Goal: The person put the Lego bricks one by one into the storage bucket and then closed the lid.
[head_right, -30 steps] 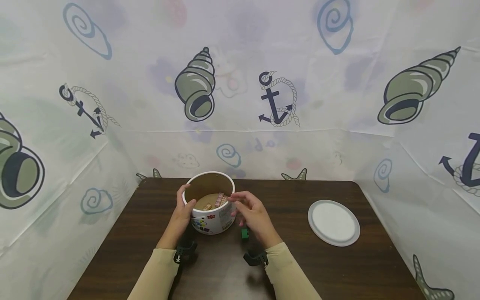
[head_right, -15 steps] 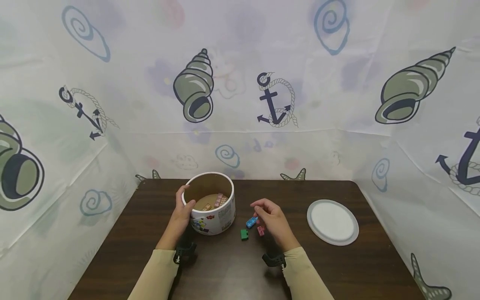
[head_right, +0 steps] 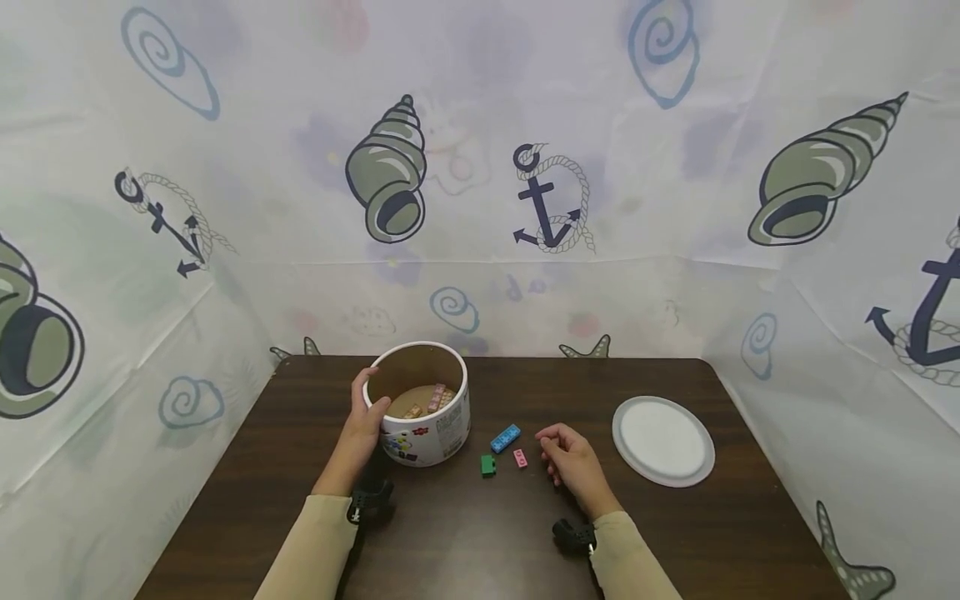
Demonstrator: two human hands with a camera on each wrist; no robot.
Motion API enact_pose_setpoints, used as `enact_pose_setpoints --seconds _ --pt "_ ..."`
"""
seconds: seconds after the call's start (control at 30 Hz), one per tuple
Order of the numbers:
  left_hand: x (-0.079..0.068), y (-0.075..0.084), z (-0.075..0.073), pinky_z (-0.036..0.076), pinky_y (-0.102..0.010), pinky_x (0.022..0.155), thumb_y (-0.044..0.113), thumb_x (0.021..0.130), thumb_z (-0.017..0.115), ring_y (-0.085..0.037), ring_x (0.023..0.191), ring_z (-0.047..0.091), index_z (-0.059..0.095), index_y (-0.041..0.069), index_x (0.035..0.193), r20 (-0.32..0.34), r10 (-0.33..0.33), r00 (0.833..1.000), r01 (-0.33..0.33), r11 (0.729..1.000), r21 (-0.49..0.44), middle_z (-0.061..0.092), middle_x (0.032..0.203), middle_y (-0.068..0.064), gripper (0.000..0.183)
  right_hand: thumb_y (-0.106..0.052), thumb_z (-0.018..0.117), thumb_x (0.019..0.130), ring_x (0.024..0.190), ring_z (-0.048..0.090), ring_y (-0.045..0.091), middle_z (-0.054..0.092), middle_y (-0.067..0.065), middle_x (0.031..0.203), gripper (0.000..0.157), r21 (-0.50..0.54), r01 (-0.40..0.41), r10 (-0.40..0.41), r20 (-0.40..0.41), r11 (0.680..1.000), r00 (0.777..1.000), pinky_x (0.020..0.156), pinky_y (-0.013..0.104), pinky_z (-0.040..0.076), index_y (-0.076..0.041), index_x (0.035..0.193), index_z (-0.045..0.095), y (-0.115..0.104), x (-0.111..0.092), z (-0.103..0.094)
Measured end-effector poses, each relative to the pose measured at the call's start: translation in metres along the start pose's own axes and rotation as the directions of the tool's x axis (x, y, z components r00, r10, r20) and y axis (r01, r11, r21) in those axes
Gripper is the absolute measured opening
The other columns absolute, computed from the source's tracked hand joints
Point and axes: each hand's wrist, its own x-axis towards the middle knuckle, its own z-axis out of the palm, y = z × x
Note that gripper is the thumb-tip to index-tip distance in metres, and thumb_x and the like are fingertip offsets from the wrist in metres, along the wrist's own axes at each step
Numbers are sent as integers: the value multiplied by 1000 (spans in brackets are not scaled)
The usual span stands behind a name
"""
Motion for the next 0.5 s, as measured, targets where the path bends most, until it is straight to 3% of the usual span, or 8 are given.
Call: enact_pose_setpoints --seconds 0.13,0.3,0.5 --pt "1 0 0 29 -72 123 40 107 59 -52 149 41 21 31 167 0 17 1000 -17 1000 -7 25 175 -22 71 -29 67 109 70 59 19 67 11 95 23 -135 34 -32 20 990 999 53 30 50 -11 122 73 0 1 5" --pt "4 -1 0 29 -72 124 42 107 59 -51 151 39 21 31 167 5 29 1000 -29 1000 -8 21 176 -20 72 -24 67 108 72 61 21 67 8 94 17 -200 46 -46 4 979 999 54 33 51 -15 121 75 -1 0 7" --pt "0 -1 0 31 -72 122 44 106 58 -51 147 44 20 33 168 2 2 1000 -2 1000 16 25 175 -22 73 -28 74 105 72 61 20 66 5 91 24 -298 82 -63 75 951 995 56 34 53 -22 128 76 3 0 7"
